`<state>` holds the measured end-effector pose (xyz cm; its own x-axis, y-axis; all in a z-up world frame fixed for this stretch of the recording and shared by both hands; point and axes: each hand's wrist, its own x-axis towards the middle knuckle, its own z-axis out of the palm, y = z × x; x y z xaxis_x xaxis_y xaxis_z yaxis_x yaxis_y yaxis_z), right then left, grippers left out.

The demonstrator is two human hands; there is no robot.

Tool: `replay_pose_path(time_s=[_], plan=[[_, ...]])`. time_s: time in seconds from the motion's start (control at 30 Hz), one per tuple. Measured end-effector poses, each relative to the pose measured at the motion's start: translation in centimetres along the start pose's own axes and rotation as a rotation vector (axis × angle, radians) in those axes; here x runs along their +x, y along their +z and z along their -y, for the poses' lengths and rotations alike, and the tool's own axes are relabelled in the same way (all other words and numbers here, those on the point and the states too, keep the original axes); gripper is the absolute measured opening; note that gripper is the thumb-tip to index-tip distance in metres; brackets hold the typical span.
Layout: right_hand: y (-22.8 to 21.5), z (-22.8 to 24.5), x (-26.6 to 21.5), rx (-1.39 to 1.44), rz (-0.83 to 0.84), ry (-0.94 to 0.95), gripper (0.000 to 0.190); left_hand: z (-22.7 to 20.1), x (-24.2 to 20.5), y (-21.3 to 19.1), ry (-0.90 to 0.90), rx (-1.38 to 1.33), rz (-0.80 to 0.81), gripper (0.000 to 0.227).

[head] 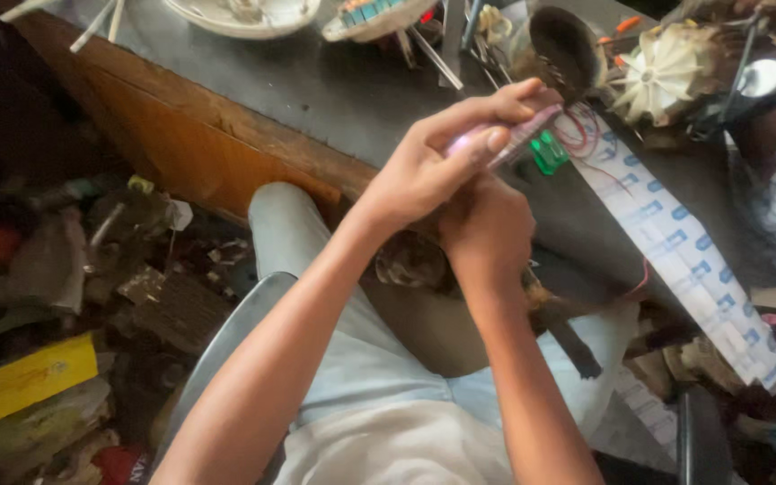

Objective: The person sits at a cluttered workbench and winds a thin copper wire around a pink plastic ring. They hold the ring in their left hand and use their right hand to wrap the wire tightly and repeatedly. The workspace contains various tools and disassembled motor parts.

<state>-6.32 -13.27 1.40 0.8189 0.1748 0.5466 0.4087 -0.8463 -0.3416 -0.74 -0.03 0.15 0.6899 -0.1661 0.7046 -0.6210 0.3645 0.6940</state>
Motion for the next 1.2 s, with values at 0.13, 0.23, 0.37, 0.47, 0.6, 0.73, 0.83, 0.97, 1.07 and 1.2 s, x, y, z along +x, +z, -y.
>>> replay_pose_path(time_s=[0.13,0.23,0.37,0.47,0.6,0.73,0.83,0.97,1.07,1.2], plan=[[-1.3,0.8,-0.8,0.129,-0.04,-0.032,0.018,-0.5,-0.4,0.6,0.028,-0.04,0.024,0.032],[-1.8,1.1,-1.7,0.065,-0.055,-0.023,0.02,-0.5,0.1,0.4,0.036,0.01,0.041,0.031],[-0.6,-0.2,0.3,0.145,0.038,-0.044,0.015,0.3,-0.4,1.1,0.023,-0.027,0.034,0.03],[-0.9,0.5,-1.1,0.121,-0.009,-0.015,0.014,0.0,-0.6,0.5,0.015,-0.029,0.03,0.03],[-1.0,0.1,-0.3,0.149,-0.035,-0.059,0.016,0.4,-0.6,0.9,0.002,-0.12,0.065,0.03],[-0.1,-0.9,1.7,-0.042,0.156,0.019,0.015,0.2,-1.0,0.2,0.005,-0.055,0.049,0.03],[-0.8,-1.4,0.8,0.366,0.018,-0.079,0.021,-0.2,-0.8,0.1,-0.004,-0.073,0.032,0.031],[-0.9,-2.7,0.3,0.268,-0.223,-0.067,0.02,-0.6,-0.4,-1.1,-0.025,-0.03,0.039,0.035],[-2.1,-5.5,0.7,0.328,-0.139,-0.041,0.019,-0.9,-1.4,-0.9,-0.056,-0.065,0.015,0.036],[-1.9,-7.0,1.6,0.549,0.002,0.132,0.022,-1.6,-1.3,-0.8,-0.049,-0.073,0.009,0.036]])
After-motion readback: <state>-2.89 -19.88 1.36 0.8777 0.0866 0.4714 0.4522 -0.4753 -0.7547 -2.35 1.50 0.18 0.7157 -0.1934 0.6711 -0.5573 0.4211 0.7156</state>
